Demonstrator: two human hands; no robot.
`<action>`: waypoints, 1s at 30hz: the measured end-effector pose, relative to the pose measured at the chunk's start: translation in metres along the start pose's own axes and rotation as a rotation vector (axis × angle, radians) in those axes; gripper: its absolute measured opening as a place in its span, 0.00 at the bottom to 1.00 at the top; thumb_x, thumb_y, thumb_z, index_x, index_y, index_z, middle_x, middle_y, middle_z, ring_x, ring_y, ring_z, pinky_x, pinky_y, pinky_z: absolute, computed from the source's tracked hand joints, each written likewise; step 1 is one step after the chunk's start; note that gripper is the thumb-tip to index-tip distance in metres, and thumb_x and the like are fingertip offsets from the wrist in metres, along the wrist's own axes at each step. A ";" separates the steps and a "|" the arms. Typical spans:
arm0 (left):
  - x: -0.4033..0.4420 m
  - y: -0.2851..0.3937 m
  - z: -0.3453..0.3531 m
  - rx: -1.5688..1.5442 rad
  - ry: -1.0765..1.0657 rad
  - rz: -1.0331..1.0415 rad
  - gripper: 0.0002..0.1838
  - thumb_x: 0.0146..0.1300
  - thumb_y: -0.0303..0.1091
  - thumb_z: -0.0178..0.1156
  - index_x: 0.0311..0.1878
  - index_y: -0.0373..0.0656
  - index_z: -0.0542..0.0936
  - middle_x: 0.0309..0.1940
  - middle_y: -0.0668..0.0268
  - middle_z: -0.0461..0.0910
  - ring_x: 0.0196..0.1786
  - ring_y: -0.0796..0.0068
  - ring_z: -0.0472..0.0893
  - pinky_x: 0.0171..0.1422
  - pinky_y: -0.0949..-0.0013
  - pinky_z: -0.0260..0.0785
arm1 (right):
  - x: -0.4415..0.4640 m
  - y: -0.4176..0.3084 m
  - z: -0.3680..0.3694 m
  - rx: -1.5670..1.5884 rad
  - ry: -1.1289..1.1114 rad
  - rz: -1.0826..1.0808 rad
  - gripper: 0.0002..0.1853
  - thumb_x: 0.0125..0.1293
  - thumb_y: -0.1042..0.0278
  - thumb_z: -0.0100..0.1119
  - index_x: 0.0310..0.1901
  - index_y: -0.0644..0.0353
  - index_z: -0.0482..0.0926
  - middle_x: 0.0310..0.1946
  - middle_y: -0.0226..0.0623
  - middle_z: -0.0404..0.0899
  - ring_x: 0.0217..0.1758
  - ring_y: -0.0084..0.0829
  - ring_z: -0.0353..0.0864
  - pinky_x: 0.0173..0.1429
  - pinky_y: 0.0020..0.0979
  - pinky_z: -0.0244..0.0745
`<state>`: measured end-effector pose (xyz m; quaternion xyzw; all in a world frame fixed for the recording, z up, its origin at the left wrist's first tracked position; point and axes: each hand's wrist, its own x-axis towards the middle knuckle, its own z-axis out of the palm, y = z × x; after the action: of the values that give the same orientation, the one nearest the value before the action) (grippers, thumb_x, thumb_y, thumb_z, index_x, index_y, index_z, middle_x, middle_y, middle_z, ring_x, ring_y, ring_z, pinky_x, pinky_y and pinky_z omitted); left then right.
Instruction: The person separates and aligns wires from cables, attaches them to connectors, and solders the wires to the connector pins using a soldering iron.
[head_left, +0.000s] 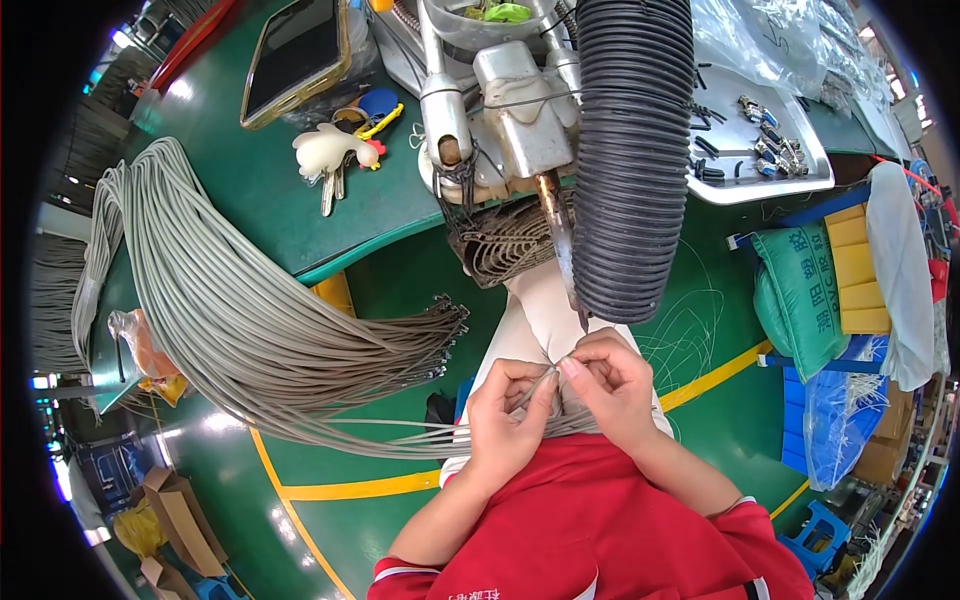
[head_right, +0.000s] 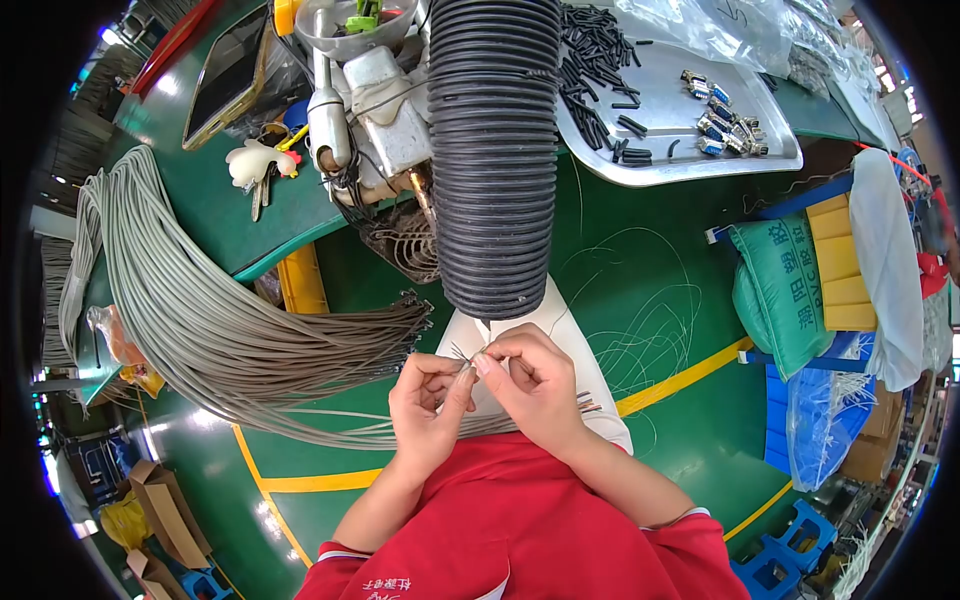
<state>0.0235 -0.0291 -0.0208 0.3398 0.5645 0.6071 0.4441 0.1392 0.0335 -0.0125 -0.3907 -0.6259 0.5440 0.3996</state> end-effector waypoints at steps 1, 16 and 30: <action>0.000 0.002 -0.001 -0.074 -0.033 -0.080 0.08 0.55 0.19 0.56 0.38 0.34 0.69 0.29 0.66 0.76 0.27 0.86 0.74 0.31 0.82 0.67 | 0.000 0.001 0.000 0.149 0.000 0.120 0.04 0.53 0.79 0.58 0.31 0.66 0.74 0.30 0.31 0.70 0.18 0.08 0.60 0.21 0.14 0.54; 0.010 0.010 -0.014 -0.352 -0.313 -0.289 0.04 0.61 0.27 0.53 0.36 0.40 0.67 0.27 0.65 0.76 0.24 0.88 0.70 0.24 0.85 0.58 | 0.016 -0.012 -0.020 -0.216 -0.241 -0.262 0.07 0.50 0.80 0.59 0.33 0.65 0.76 0.25 0.29 0.74 0.16 0.11 0.59 0.19 0.16 0.54; 0.005 0.010 -0.018 -0.408 -0.192 -0.307 0.04 0.62 0.29 0.52 0.35 0.40 0.69 0.23 0.66 0.77 0.16 0.93 0.61 0.19 0.86 0.49 | 0.006 -0.016 -0.025 0.278 -0.058 0.277 0.08 0.54 0.77 0.59 0.37 0.64 0.75 0.27 0.24 0.73 0.16 0.07 0.53 0.19 0.14 0.48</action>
<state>0.0035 -0.0311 -0.0141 0.2098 0.4309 0.5987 0.6417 0.1596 0.0467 0.0063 -0.3984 -0.4964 0.6861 0.3525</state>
